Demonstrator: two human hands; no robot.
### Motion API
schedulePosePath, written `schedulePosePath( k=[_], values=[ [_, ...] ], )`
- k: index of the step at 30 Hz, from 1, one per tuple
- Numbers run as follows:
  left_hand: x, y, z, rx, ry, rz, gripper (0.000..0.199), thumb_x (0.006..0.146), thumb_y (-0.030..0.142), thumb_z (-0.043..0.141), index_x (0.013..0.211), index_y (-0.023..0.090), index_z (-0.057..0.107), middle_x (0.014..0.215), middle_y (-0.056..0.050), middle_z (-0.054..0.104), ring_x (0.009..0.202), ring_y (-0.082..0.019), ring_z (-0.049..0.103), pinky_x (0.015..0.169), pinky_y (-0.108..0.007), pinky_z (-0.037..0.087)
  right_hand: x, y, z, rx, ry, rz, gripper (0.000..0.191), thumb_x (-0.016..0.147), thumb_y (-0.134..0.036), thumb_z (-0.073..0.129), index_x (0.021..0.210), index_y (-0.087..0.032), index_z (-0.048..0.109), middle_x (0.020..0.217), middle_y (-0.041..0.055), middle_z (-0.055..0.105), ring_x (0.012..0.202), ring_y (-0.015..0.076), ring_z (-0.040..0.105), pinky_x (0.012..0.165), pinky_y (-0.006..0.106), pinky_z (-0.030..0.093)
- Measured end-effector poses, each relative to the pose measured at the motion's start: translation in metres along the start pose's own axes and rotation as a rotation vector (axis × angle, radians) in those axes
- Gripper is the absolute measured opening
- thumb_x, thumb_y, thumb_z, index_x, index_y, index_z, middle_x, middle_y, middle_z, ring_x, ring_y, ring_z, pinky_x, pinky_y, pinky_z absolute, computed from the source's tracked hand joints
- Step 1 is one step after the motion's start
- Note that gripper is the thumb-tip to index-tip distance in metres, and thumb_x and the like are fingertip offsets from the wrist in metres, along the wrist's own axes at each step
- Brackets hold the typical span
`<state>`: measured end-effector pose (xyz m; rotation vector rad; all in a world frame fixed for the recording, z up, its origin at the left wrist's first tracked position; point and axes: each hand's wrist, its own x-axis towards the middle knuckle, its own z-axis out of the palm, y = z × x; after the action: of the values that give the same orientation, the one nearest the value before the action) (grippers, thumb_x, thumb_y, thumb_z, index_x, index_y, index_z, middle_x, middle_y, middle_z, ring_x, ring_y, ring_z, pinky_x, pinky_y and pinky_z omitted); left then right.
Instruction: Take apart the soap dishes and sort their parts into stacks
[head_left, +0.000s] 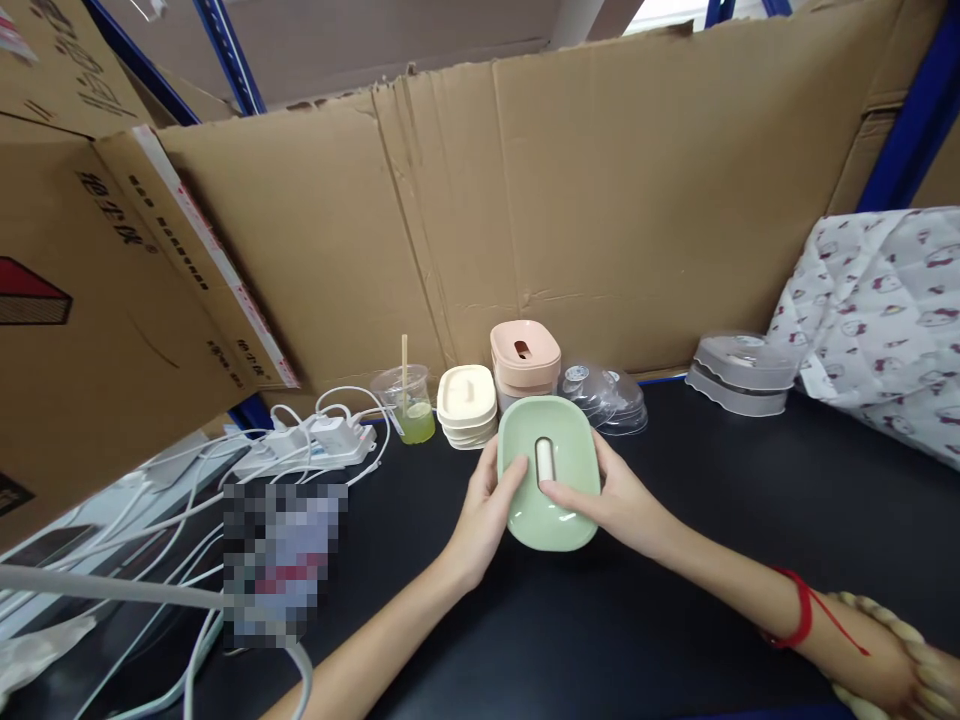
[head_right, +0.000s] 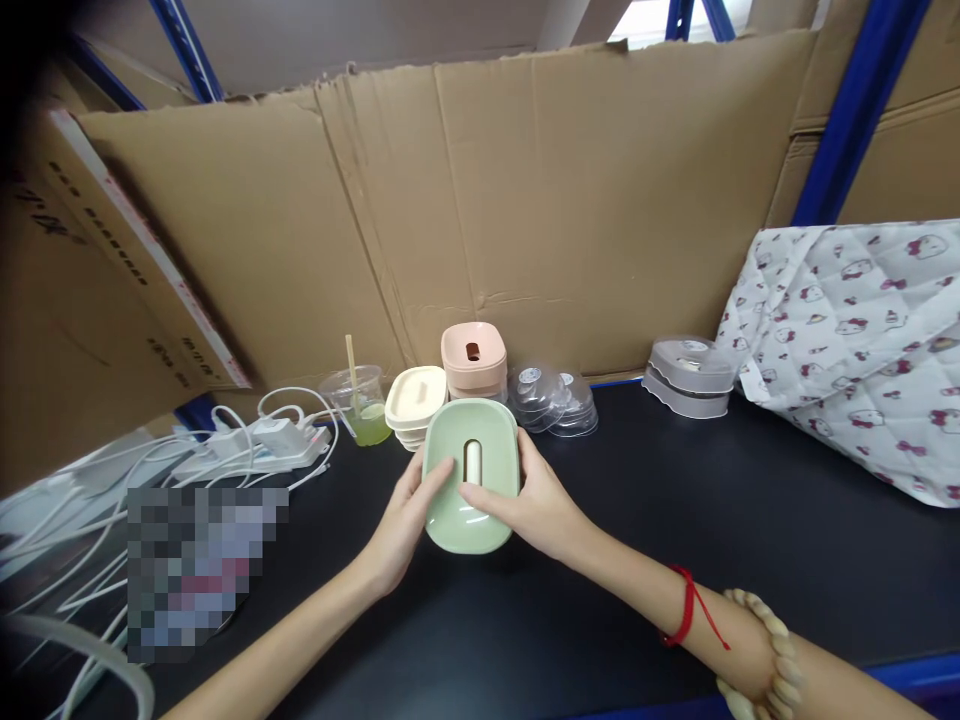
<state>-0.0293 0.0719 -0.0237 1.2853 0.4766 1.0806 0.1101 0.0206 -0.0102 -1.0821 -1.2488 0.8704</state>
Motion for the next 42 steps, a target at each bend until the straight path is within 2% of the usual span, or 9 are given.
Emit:
schedulePosePath(
  k=[10, 12, 16, 19, 22, 26, 30, 35, 42],
  values=[
    [-0.001, 0.005, 0.001, 0.062, 0.055, 0.065, 0.042, 0.069, 0.037, 0.075, 0.1, 0.013, 0.059, 0.088, -0.007, 0.063, 0.072, -0.023, 0.061, 0.059, -0.023, 0.05, 0.005, -0.003, -0.005, -0.023, -0.02, 0.046, 0.048, 0.068, -0.052, 0.066, 0.094, -0.012, 0.059, 0.093, 0.0099, 0.067, 0.085, 0.0237, 0.063, 0.071, 0.03, 0.053],
    [-0.001, 0.004, 0.0, 0.042, 0.083, -0.009, 0.041, 0.065, 0.039, 0.074, 0.093, 0.012, 0.061, 0.084, -0.007, 0.063, 0.074, -0.026, 0.061, 0.059, -0.024, 0.05, 0.005, -0.002, -0.009, -0.145, -0.062, 0.046, 0.046, 0.072, -0.055, 0.06, 0.089, -0.013, 0.06, 0.084, 0.0078, 0.067, 0.075, 0.0227, 0.063, 0.062, 0.03, 0.051],
    [-0.001, 0.003, 0.001, -0.044, 0.163, -0.329, 0.035, 0.066, 0.039, 0.064, 0.087, 0.012, 0.063, 0.075, -0.008, 0.063, 0.071, -0.028, 0.061, 0.057, -0.027, 0.049, 0.01, 0.001, -0.023, -0.74, 0.021, -0.137, 0.047, 0.082, -0.057, 0.039, 0.059, -0.018, 0.053, 0.054, 0.003, 0.053, 0.05, 0.0178, 0.051, 0.047, 0.029, 0.036],
    [-0.003, 0.005, 0.005, -0.063, 0.204, -0.503, 0.026, 0.074, 0.031, 0.055, 0.09, 0.012, 0.064, 0.075, -0.008, 0.063, 0.068, -0.026, 0.061, 0.057, -0.027, 0.049, 0.022, 0.009, -0.04, -0.989, 0.181, -0.356, 0.038, 0.084, -0.045, 0.037, 0.066, -0.019, 0.057, 0.071, 0.0061, 0.06, 0.062, 0.0202, 0.056, 0.055, 0.031, 0.041],
    [-0.004, 0.005, 0.007, -0.06, 0.208, -0.566, 0.023, 0.082, 0.027, 0.051, 0.092, 0.011, 0.064, 0.076, -0.008, 0.064, 0.065, -0.023, 0.061, 0.059, -0.026, 0.049, 0.037, 0.024, -0.058, -1.141, 0.301, -0.544, 0.032, 0.082, -0.036, 0.044, 0.1, -0.017, 0.063, 0.11, 0.014, 0.058, 0.099, 0.0288, 0.055, 0.08, 0.042, 0.046],
    [-0.005, 0.002, 0.01, -0.04, 0.191, -0.624, 0.024, 0.087, 0.027, 0.049, 0.095, 0.01, 0.064, 0.083, -0.009, 0.064, 0.073, -0.023, 0.061, 0.063, -0.025, 0.048, 0.056, 0.044, -0.075, -1.248, 0.306, -0.475, 0.053, 0.084, -0.04, 0.049, 0.134, -0.02, 0.046, 0.142, 0.0174, 0.029, 0.13, 0.0372, 0.027, 0.099, 0.056, 0.032],
    [-0.006, 0.004, 0.012, -0.037, 0.171, -0.639, 0.023, 0.087, 0.026, 0.049, 0.095, 0.011, 0.065, 0.083, -0.008, 0.064, 0.076, -0.023, 0.061, 0.066, -0.024, 0.048, 0.063, 0.049, -0.08, -1.262, 0.215, -0.387, 0.05, 0.088, -0.041, 0.049, 0.134, -0.021, 0.045, 0.141, 0.0201, 0.027, 0.13, 0.0374, 0.028, 0.103, 0.06, 0.024],
    [-0.004, 0.005, 0.013, -0.101, 0.173, -0.655, 0.026, 0.088, 0.028, 0.048, 0.092, 0.011, 0.067, 0.079, -0.009, 0.064, 0.07, -0.022, 0.061, 0.066, -0.023, 0.048, 0.065, 0.049, -0.081, -1.268, 0.245, -0.451, 0.031, 0.086, -0.029, 0.056, 0.115, -0.02, 0.06, 0.132, 0.0184, 0.038, 0.125, 0.0347, 0.038, 0.097, 0.056, 0.036],
    [-0.004, 0.004, 0.011, -0.106, 0.173, -0.654, 0.026, 0.091, 0.027, 0.046, 0.091, 0.011, 0.067, 0.079, -0.008, 0.065, 0.068, -0.022, 0.062, 0.06, -0.024, 0.049, 0.065, 0.047, -0.08, -1.315, 0.26, -0.521, 0.036, 0.079, -0.022, 0.069, 0.115, -0.022, 0.063, 0.129, 0.0161, 0.045, 0.118, 0.0343, 0.045, 0.096, 0.055, 0.038]
  ],
)
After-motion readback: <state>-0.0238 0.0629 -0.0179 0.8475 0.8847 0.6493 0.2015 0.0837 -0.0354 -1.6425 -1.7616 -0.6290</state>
